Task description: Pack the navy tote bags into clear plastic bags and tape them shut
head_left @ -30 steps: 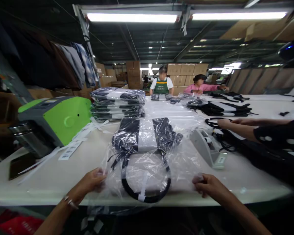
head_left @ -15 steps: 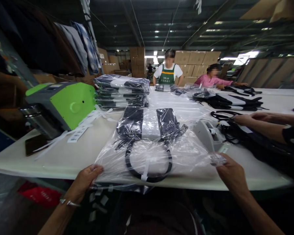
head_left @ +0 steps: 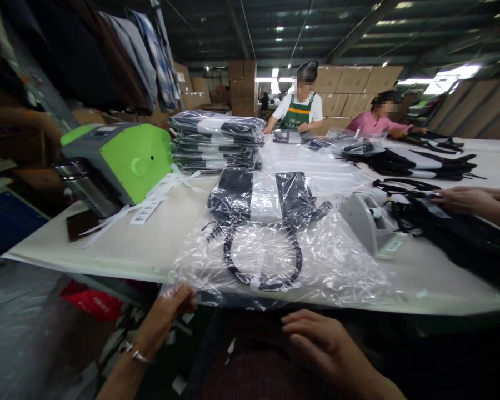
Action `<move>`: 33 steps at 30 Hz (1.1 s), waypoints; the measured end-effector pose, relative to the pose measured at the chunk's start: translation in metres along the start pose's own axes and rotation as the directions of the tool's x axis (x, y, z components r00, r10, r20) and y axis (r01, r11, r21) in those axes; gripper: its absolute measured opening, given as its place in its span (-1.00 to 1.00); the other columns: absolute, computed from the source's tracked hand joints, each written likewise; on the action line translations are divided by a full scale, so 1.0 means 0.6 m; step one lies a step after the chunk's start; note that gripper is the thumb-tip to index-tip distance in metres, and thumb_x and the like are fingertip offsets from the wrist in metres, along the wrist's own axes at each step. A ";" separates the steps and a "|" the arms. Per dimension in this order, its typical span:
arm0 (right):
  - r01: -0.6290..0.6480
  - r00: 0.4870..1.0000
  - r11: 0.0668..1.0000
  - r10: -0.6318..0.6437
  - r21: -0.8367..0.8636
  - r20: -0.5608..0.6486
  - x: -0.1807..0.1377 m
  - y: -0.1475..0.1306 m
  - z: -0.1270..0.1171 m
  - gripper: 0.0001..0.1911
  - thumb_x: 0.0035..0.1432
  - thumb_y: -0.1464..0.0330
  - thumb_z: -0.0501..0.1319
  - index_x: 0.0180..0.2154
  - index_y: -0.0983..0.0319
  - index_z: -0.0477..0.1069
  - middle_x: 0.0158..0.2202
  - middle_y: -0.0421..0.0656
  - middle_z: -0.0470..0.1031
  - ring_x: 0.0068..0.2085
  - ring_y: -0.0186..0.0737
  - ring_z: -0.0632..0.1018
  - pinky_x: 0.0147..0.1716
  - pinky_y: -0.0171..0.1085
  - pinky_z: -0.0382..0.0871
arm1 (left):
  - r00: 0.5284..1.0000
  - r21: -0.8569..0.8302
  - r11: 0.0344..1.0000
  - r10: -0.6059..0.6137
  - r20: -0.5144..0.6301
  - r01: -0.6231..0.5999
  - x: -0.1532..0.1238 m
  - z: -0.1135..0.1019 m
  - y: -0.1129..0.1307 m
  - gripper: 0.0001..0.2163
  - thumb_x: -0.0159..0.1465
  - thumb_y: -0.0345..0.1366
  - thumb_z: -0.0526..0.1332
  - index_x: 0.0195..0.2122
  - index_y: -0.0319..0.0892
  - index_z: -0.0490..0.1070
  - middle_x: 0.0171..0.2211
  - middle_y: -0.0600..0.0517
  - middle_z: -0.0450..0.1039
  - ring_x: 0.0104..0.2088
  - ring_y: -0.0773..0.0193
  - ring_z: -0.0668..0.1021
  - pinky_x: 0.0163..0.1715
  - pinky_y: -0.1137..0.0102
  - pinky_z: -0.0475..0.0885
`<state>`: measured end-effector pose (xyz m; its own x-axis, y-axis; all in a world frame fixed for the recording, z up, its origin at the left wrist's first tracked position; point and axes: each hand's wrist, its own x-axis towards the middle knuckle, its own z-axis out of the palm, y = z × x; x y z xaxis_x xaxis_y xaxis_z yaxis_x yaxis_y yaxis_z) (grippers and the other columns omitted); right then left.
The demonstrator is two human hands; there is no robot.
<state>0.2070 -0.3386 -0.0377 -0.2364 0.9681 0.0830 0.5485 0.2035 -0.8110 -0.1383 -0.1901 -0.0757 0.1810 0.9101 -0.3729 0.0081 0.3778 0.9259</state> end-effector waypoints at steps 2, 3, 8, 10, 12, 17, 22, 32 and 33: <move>0.193 0.980 0.975 -0.197 -0.107 -0.023 0.066 -0.021 0.050 -0.70 0.36 0.36 0.09 -0.01 0.21 0.54 0.03 -0.04 0.57 0.06 -0.18 0.56 0.11 -0.23 0.45 | 0.997 -0.012 0.997 0.073 -0.028 -0.074 -0.009 0.010 -0.001 -0.57 0.12 0.13 0.34 -0.46 -0.20 0.43 -0.57 0.11 0.42 -0.51 0.36 0.45 -0.40 0.45 0.42; 0.233 0.969 0.957 -0.243 -0.174 -0.035 0.092 -0.022 0.069 -0.68 0.35 0.40 0.08 0.03 0.25 0.52 0.06 0.00 0.55 0.09 -0.15 0.54 0.14 -0.19 0.42 | 0.994 -0.019 0.994 0.107 -0.028 -0.108 -0.015 0.014 0.000 -0.56 0.14 0.13 0.31 -0.48 -0.20 0.41 -0.59 0.12 0.39 -0.52 0.37 0.42 -0.42 0.46 0.40; 0.135 0.956 0.902 -0.227 -0.411 -0.184 0.138 0.007 0.099 -0.58 0.27 0.49 0.09 0.14 0.30 0.40 0.13 0.05 0.48 0.14 -0.05 0.49 0.17 -0.04 0.42 | 0.978 0.155 0.985 0.040 0.207 -0.073 -0.051 0.036 0.001 -0.45 0.19 0.24 0.16 -0.52 -0.22 0.39 -0.70 0.09 0.35 -0.63 0.39 0.36 -0.55 0.48 0.27; 0.098 0.942 0.898 -0.223 -0.430 -0.251 0.130 0.014 0.092 -0.51 0.29 0.49 0.07 0.24 0.25 0.29 0.17 0.02 0.44 0.17 -0.09 0.46 0.17 -0.06 0.41 | 0.928 0.218 0.976 -0.064 0.368 -0.020 -0.062 0.058 -0.001 -0.46 0.19 0.23 0.17 -0.44 -0.25 0.44 -0.66 0.05 0.41 -0.64 0.38 0.40 -0.59 0.48 0.25; 0.072 0.920 0.886 -0.236 -0.459 -0.312 0.120 0.015 0.083 -0.44 0.30 0.49 0.05 0.31 0.23 0.17 0.24 0.01 0.36 0.22 -0.10 0.40 0.19 -0.07 0.39 | 0.890 0.215 0.976 -0.065 0.452 -0.038 -0.065 0.089 0.000 -0.55 0.23 0.12 0.20 -0.25 -0.25 0.49 -0.48 0.00 0.52 -0.55 0.33 0.50 -0.55 0.46 0.35; 0.073 0.901 0.817 -0.300 -0.572 -0.312 0.116 0.019 0.073 -0.57 0.28 0.50 0.09 0.17 0.24 0.32 0.16 0.00 0.43 0.16 -0.02 0.43 0.15 0.01 0.35 | 0.778 0.411 0.676 0.422 0.465 -0.612 -0.036 0.161 0.006 -0.73 0.36 -0.28 0.15 0.05 -0.09 0.47 0.05 -0.07 0.50 0.06 0.13 0.51 0.12 0.16 0.40; 0.013 0.919 0.786 -0.254 -0.618 -0.303 0.145 0.031 0.079 -0.70 0.26 0.44 0.22 0.04 0.21 0.39 -0.05 -0.07 0.55 -0.05 -0.05 0.51 0.00 -0.06 0.37 | 0.536 0.665 0.071 0.657 0.529 -0.744 0.023 0.193 -0.011 -0.63 0.36 -0.46 0.10 0.17 -0.13 0.35 0.17 -0.11 0.42 0.26 0.01 0.35 0.27 -0.07 0.22; 0.074 0.926 0.624 -0.333 -0.778 -0.179 0.187 0.042 0.064 -0.93 0.27 0.32 0.26 -0.27 0.17 0.44 -0.30 -0.19 0.51 -0.24 -0.13 0.45 -0.22 -0.15 0.23 | 0.428 0.644 -0.122 0.652 0.625 -0.755 0.081 0.190 -0.006 -0.82 0.37 -0.46 0.12 -0.08 -0.13 0.45 -0.09 -0.04 0.56 0.08 0.09 0.52 0.28 -0.11 0.17; 0.086 0.929 0.623 -0.332 -0.778 -0.164 0.185 0.040 0.060 -0.92 0.27 0.31 0.26 -0.28 0.17 0.43 -0.30 -0.18 0.51 -0.25 -0.13 0.45 -0.22 -0.15 0.22 | 0.426 0.632 -0.114 0.646 0.633 -0.766 0.080 0.189 -0.005 -0.81 0.37 -0.46 0.11 -0.08 -0.12 0.44 -0.10 -0.03 0.56 0.10 0.09 0.51 0.29 -0.11 0.15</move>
<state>0.1653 -0.2315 -0.0687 -0.2705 0.8555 0.4415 0.9451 0.3233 -0.0475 -0.0182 -0.1672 -0.0894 0.7053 0.5240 0.4775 0.4822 -0.8483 0.2187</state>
